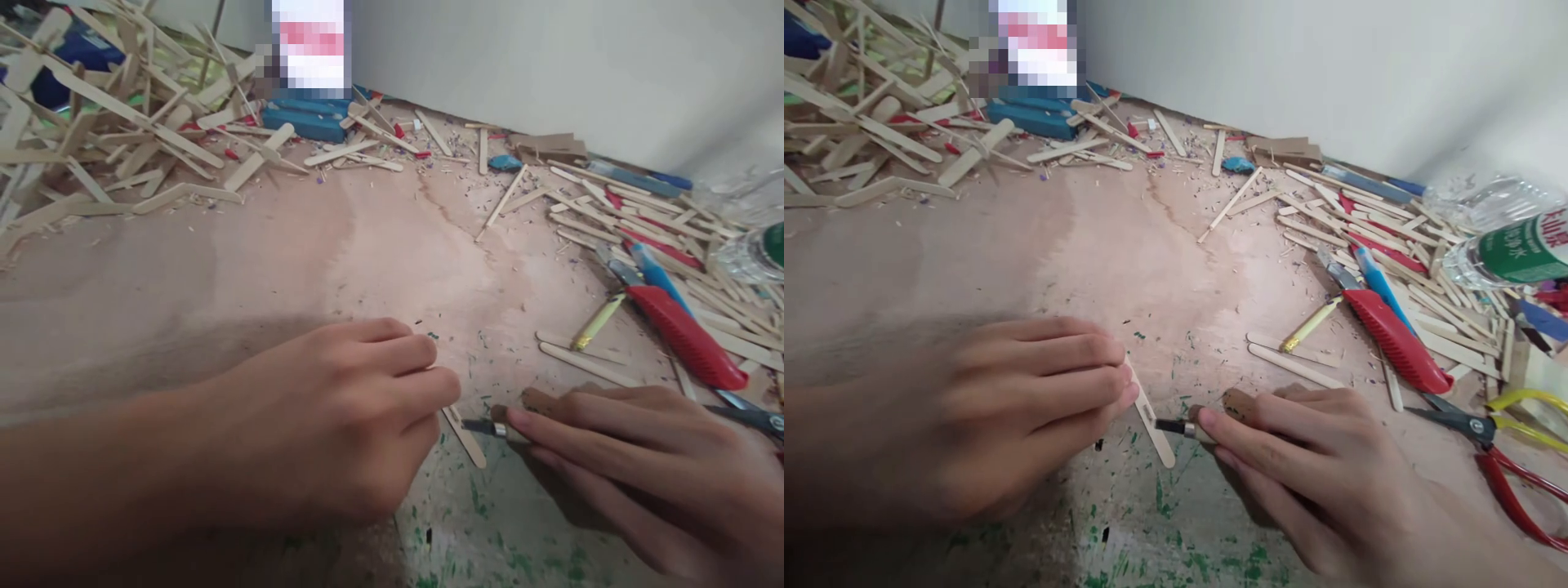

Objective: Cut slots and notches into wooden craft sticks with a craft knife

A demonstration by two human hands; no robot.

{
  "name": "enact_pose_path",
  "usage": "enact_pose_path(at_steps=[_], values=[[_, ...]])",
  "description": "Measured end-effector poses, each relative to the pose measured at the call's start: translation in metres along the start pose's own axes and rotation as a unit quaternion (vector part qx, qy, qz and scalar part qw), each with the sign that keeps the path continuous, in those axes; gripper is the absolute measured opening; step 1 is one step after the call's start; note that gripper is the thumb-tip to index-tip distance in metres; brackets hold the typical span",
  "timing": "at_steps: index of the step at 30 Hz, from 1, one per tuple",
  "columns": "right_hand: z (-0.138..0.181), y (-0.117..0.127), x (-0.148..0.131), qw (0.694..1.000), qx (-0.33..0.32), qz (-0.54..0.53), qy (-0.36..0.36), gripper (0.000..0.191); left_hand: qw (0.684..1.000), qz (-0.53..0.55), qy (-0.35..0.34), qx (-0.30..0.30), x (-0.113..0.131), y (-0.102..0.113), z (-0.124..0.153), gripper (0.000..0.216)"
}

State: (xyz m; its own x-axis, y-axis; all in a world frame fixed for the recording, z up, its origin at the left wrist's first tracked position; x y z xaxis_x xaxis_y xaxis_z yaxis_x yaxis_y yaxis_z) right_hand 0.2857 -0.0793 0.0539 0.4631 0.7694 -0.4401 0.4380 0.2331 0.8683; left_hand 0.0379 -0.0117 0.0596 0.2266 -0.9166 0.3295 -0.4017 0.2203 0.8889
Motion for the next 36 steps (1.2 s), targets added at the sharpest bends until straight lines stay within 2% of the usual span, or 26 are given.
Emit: enact_pose_path(at_steps=[5, 8, 11, 17, 20, 22, 27, 32, 36], values=[[0.003, 0.001, 0.001, 1.000, -0.012, 0.029, -0.001, 0.041, 0.998, 0.021, 0.023, 0.052, -0.002, -0.007, 0.003, 0.060], [0.005, -0.002, 0.001, 1.000, -0.005, 0.017, 0.010, 0.042, 0.998, 0.027, 0.026, 0.056, -0.002, -0.013, 0.004, 0.058], [0.003, -0.002, 0.001, 1.000, 0.007, 0.004, 0.013, 0.040, 0.997, 0.019, 0.018, 0.068, -0.002, -0.008, 0.003, 0.058], [-0.003, 0.001, 0.001, 0.999, -0.019, 0.022, 0.025, 0.033, 1.000, -0.009, 0.004, -0.007, -0.005, -0.001, 0.000, 0.057], [-0.004, 0.006, 0.005, 0.999, -0.016, 0.023, 0.021, 0.031, 0.999, -0.024, -0.015, 0.047, -0.005, -0.001, 0.003, 0.056], [-0.006, 0.008, 0.009, 1.000, -0.012, 0.018, 0.015, 0.031, 0.999, -0.019, -0.015, 0.044, -0.006, -0.005, 0.006, 0.048], [-0.017, 0.013, 0.016, 1.000, 0.000, -0.029, 0.002, 0.031, 0.998, 0.038, 0.050, -0.003, -0.011, -0.009, 0.010, 0.031], [-0.022, 0.011, 0.017, 0.997, -0.001, -0.081, 0.008, 0.030, 0.993, 0.000, 0.113, -0.033, -0.008, -0.015, 0.014, 0.066], [-0.021, 0.006, 0.015, 0.997, -0.010, -0.075, 0.027, 0.027, 0.989, -0.013, 0.138, -0.045, -0.003, -0.021, 0.017, 0.065]])
Point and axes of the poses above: each hand's wrist, its own z-axis away from the middle knuckle, its own y-axis out of the back of the hand, x = y × z, the point moved 6 cm from there along -z, towards the middle knuckle, and after that the axes turned 10 degrees about y, right-handed, at the moved point
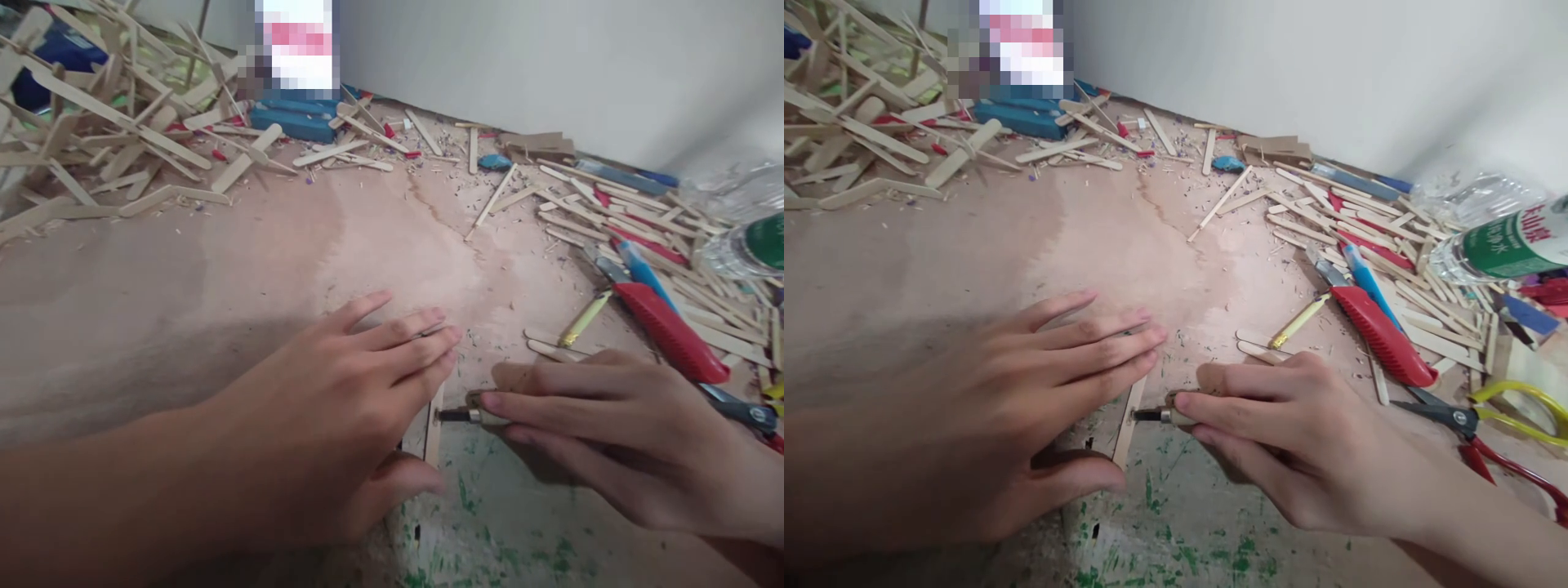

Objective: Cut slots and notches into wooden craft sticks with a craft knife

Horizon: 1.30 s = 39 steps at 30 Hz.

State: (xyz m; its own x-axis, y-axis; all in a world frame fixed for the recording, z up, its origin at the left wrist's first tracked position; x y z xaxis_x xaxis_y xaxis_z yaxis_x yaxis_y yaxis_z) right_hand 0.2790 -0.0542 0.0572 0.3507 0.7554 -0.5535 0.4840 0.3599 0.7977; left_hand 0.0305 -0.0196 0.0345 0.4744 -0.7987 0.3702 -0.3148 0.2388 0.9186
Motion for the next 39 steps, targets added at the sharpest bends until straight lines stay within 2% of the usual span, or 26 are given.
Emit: enact_pose_path(at_steps=[5, 9, 16, 25, 32, 36, 39], values=[[-0.001, -0.002, 0.000, 1.000, -0.001, 0.020, 0.007, 0.030, 1.000, 0.007, 0.010, 0.003, 0.001, 0.001, -0.002, 0.071], [-0.002, -0.003, -0.001, 1.000, -0.003, -0.015, 0.012, 0.033, 1.000, 0.009, 0.016, 0.006, 0.000, 0.001, -0.004, 0.077], [0.001, 0.001, 0.002, 1.000, -0.015, 0.012, -0.002, 0.033, 1.000, 0.017, 0.008, 0.012, 0.001, 0.000, -0.004, 0.076], [-0.009, -0.002, -0.004, 0.999, -0.036, -0.036, -0.010, 0.040, 1.000, 0.006, 0.016, 0.015, 0.001, 0.001, -0.006, 0.074], [-0.012, 0.001, 0.000, 0.997, -0.018, -0.070, 0.007, 0.037, 1.000, -0.003, 0.014, 0.003, 0.000, 0.000, -0.006, 0.079], [-0.011, 0.003, -0.005, 0.998, -0.027, -0.056, -0.007, 0.046, 1.000, -0.007, 0.014, 0.004, 0.000, 0.001, -0.006, 0.081], [-0.011, 0.006, -0.015, 0.999, -0.023, -0.024, -0.010, 0.037, 1.000, -0.005, 0.015, 0.002, 0.000, 0.001, -0.007, 0.079]])
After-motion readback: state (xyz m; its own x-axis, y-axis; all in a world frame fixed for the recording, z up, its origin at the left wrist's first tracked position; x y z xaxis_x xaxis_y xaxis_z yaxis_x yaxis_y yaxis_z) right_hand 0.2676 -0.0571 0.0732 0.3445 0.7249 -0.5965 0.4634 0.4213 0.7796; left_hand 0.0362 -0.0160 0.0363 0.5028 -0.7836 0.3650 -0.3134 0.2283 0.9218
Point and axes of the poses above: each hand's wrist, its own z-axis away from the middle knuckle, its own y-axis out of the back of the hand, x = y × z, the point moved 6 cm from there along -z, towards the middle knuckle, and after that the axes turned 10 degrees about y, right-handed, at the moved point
